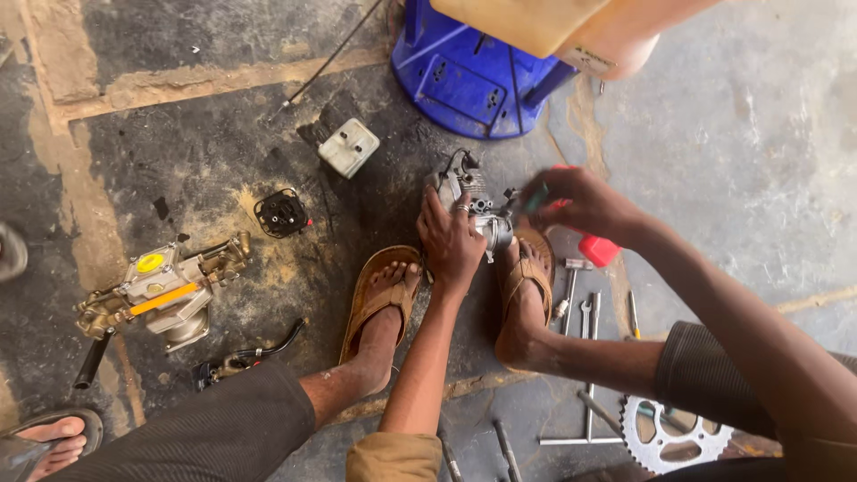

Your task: The person sits on the floor and uses a screwdriver to remove screws from a small engine block. They detach a black plastic cover and set it aside, then continue to unscrew and remove additional components from the engine assembly.

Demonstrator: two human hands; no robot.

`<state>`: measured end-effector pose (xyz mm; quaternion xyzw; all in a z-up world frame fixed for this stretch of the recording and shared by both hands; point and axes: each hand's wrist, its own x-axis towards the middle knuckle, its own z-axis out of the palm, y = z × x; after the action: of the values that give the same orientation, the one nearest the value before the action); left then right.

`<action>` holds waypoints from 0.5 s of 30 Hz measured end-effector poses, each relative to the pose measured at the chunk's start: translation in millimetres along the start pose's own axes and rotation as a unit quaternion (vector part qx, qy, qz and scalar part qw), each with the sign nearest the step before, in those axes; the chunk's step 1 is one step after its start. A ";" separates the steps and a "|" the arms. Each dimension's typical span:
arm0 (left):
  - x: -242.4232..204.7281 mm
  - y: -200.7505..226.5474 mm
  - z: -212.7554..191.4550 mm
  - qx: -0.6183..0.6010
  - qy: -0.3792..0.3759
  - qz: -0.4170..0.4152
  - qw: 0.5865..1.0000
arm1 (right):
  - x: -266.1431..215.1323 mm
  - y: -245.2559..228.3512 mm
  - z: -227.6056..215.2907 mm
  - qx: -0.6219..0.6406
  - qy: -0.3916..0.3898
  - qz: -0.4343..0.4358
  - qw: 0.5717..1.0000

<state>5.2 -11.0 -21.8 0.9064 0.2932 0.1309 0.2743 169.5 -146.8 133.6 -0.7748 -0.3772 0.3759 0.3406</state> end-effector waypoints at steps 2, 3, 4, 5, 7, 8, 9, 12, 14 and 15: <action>-1.9 0.1 0.8 0.008 -0.013 -0.009 1.000 | -1.6 -5.4 1.7 -0.163 0.010 -0.118 0.980; -1.4 0.1 0.4 0.010 -0.017 -0.012 1.000 | -2.6 -7.8 2.2 -0.213 0.030 -0.145 0.966; -1.4 0.3 -0.6 0.013 -0.020 -0.014 1.000 | -3.5 -10.1 2.9 -0.262 0.050 -0.170 0.949; -3.6 1.7 -1.4 0.014 -0.025 -0.019 0.999 | -5.1 -11.8 5.2 -0.312 0.056 -0.182 0.931; -3.0 2.4 -3.1 -0.002 -0.018 -0.015 1.000 | -7.0 -12.6 13.5 -0.410 0.067 -0.204 0.886; -3.4 2.7 -4.5 -0.009 -0.015 -0.013 1.000 | -8.3 -11.7 19.0 -0.429 0.070 -0.186 0.881; -2.5 3.5 -5.9 -0.008 -0.014 -0.013 1.000 | -7.0 -10.1 24.7 -0.449 0.074 -0.170 0.874; -1.6 6.1 -8.5 -0.004 -0.011 -0.009 1.000 | -6.0 -5.3 50.3 -0.428 0.130 -0.078 0.891; -3.9 6.2 -10.5 0.002 -0.009 -0.004 1.000 | -7.4 -8.6 68.1 -0.390 0.181 -0.012 0.903; -3.4 7.3 -10.7 0.000 -0.005 -0.002 1.000 | -4.5 -13.7 77.5 -0.375 0.211 0.014 0.903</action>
<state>1.6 -13.5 -9.1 0.9065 0.2940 0.1259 0.2757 97.9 -125.1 108.6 -0.9117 -0.3986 0.0389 0.0914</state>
